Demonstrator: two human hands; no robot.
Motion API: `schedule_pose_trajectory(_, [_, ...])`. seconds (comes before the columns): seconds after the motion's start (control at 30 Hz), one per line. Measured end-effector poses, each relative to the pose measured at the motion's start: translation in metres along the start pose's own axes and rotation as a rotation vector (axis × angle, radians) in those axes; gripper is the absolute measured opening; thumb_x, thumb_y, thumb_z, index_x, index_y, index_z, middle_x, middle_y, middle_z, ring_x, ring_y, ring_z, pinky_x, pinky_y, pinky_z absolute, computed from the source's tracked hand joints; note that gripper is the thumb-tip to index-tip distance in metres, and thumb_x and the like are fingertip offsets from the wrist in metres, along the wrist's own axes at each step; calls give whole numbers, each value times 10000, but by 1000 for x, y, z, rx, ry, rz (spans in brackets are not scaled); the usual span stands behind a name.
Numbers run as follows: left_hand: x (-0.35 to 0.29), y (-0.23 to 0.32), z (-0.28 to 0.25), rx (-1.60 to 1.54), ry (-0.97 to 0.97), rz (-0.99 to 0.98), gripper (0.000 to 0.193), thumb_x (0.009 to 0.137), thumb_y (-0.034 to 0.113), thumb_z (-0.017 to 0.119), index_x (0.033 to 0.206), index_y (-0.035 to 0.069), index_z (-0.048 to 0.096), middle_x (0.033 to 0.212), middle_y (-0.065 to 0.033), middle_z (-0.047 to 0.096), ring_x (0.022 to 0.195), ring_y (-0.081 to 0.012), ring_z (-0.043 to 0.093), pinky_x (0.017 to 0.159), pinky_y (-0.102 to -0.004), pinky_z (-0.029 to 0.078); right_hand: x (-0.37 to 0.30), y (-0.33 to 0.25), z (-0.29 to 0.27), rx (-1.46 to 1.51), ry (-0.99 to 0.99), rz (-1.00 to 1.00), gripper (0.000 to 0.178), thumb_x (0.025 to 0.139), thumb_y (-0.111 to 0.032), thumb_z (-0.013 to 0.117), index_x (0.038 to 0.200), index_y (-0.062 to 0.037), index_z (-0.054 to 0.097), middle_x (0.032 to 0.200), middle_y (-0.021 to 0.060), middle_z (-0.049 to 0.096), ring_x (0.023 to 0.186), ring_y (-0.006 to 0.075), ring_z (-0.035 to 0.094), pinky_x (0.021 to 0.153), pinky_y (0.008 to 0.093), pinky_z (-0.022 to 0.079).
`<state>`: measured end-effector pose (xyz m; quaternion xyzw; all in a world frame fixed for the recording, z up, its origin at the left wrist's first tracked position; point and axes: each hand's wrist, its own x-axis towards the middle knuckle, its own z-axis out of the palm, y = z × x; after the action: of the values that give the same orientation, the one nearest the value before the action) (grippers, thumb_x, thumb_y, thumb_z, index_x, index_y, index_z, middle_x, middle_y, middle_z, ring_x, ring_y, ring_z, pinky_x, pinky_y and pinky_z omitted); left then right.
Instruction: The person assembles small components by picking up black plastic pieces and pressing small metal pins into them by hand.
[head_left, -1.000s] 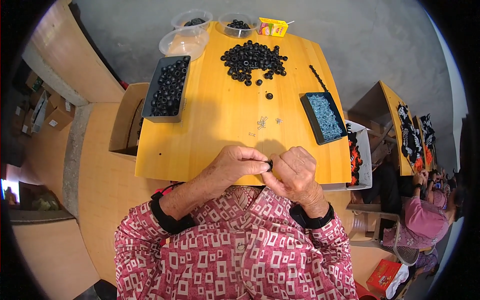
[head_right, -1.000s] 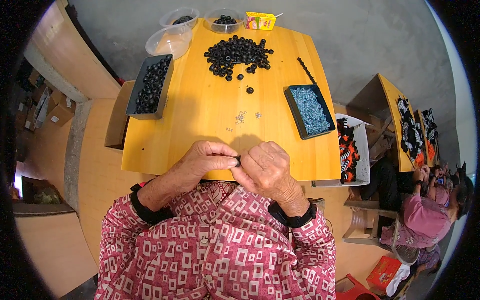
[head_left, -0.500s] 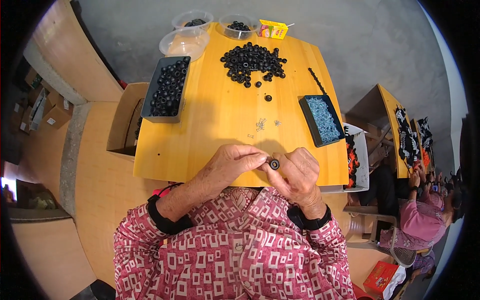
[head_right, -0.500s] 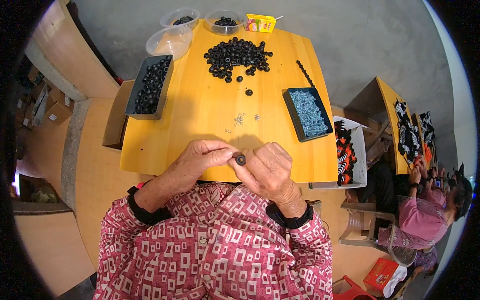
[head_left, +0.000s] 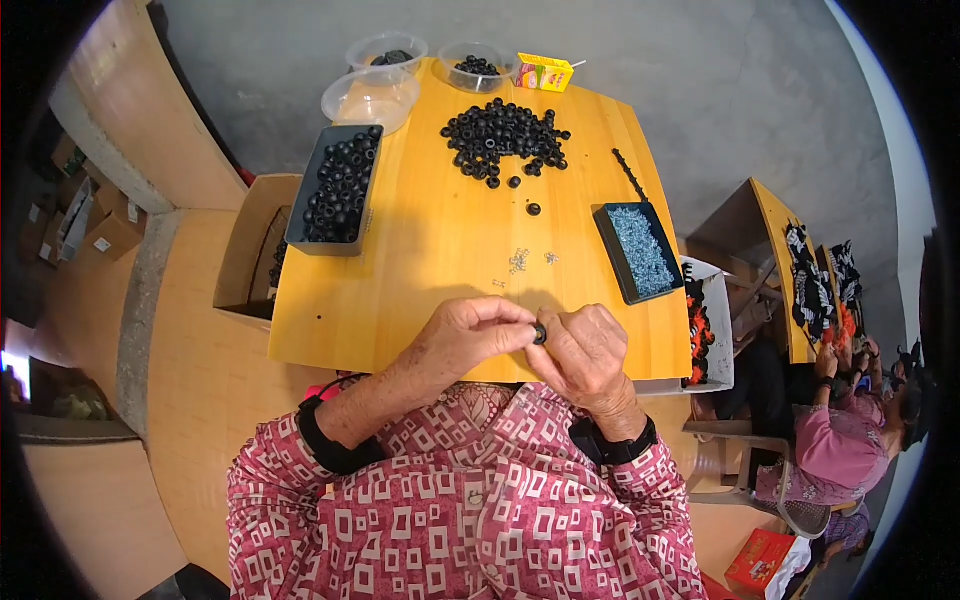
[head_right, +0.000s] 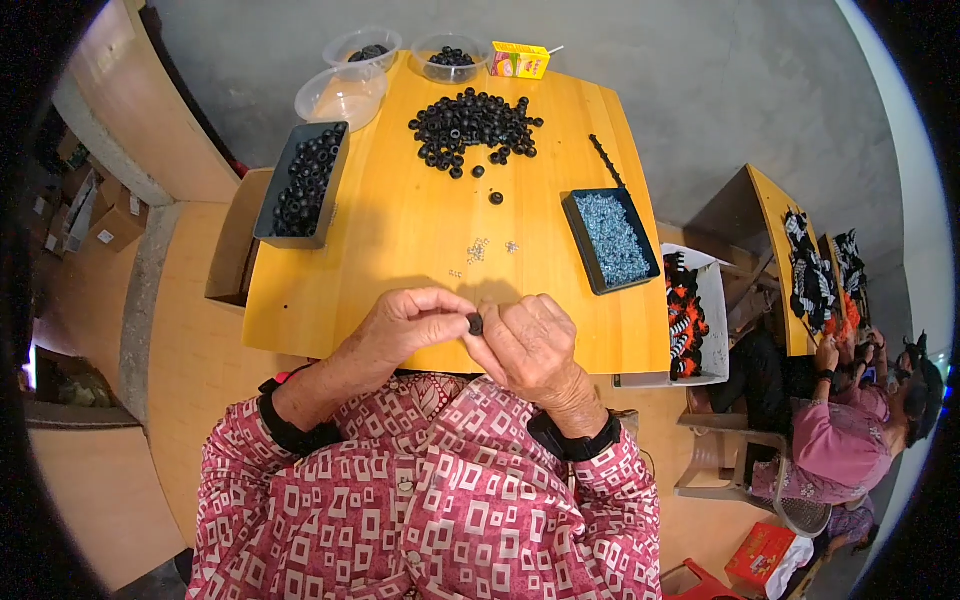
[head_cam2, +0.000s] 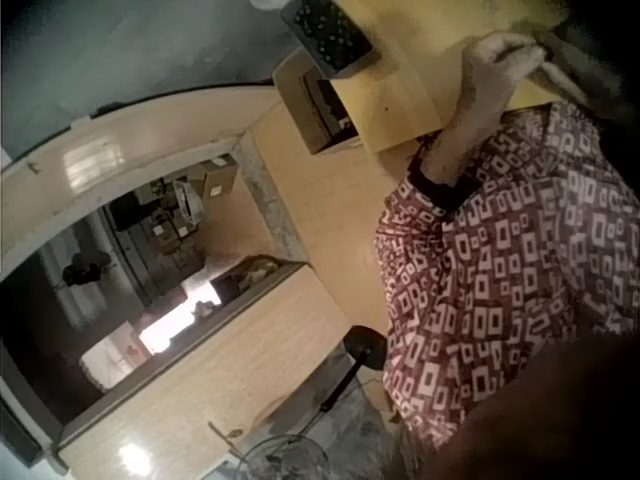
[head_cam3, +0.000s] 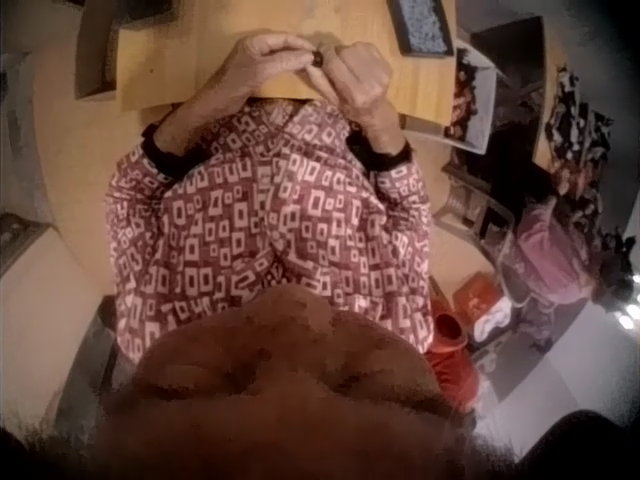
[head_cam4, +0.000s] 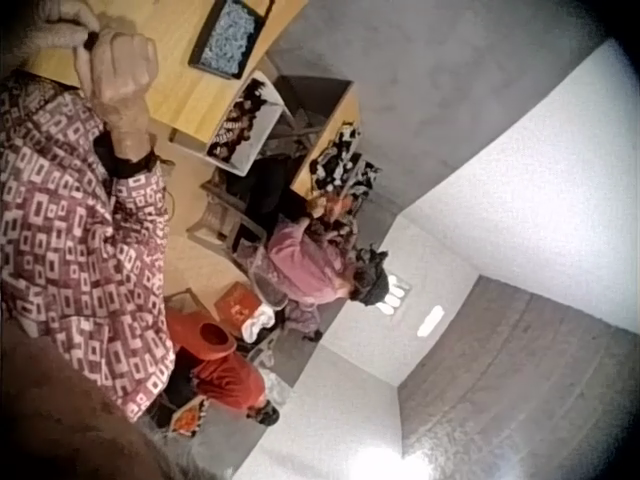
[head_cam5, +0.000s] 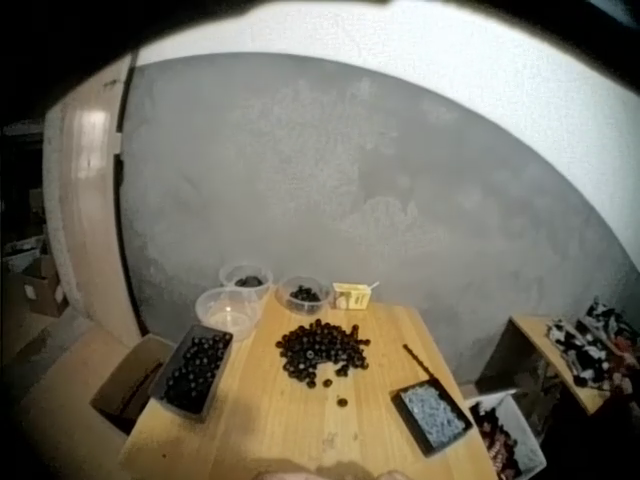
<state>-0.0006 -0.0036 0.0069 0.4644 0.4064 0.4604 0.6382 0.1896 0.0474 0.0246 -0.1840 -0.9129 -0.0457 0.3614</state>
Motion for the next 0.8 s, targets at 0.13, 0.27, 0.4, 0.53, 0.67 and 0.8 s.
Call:
schedule_pose_trajectory(0.13, [0, -3, 1, -43, 37, -24, 231, 883, 97, 655, 1083, -17, 636, 1000, -36, 650, 945, -89, 591, 843, -231, 474, -4, 2, 6, -40, -31, -16, 384, 672, -129, 801, 978, 44, 645, 737, 98, 573, 599, 221, 552, 540, 330, 430])
schedule_pose_trajectory(0.27, [-1, -6, -4, -112, 39, 3, 241, 882, 74, 640, 1101, -26, 628, 1023, -52, 650, 956, -101, 597, 863, -235, 474, 0, 0, 11, -7, -18, -23, 389, 723, -161, 778, 1025, 43, 642, 713, 70, 538, 616, 214, 534, 541, 323, 414])
schedule_pose_trajectory(0.4, [-5, 4, -7, -160, 128, 40, 237, 879, 57, 625, 1104, -17, 632, 1034, -49, 653, 967, -106, 600, 875, -246, 474, 1, -1, 8, 91, 6, 62, 404, 747, -140, 769, 1085, 39, 640, 761, 95, 579, 647, 231, 557, 575, 338, 434])
schedule_pose_trajectory(0.53, [-20, 35, -34, -25, 213, 194, 202, 884, 41, 597, 1077, 11, 648, 1012, -36, 656, 956, -119, 617, 879, -264, 477, -2, 3, 7, 102, 0, 97, 345, 762, -60, 738, 1080, 35, 645, 752, 120, 573, 649, 254, 557, 586, 354, 440])
schedule_pose_trajectory(0.67, [-49, 76, -75, 6, 547, 415, 186, 892, 60, 613, 1075, 37, 637, 957, -50, 665, 877, -162, 657, 862, -299, 505, -4, 3, 9, 92, -42, 125, 325, 762, -5, 711, 1077, 38, 646, 722, 126, 551, 626, 261, 535, 579, 360, 434])
schedule_pose_trajectory(0.8, [-78, 95, -121, -71, 773, 655, 208, 903, 122, 643, 1101, 60, 629, 953, -53, 676, 872, -167, 661, 860, -303, 518, -9, 6, 13, 90, -37, 111, 323, 753, 18, 702, 1071, 43, 646, 719, 121, 553, 619, 258, 527, 575, 357, 434])
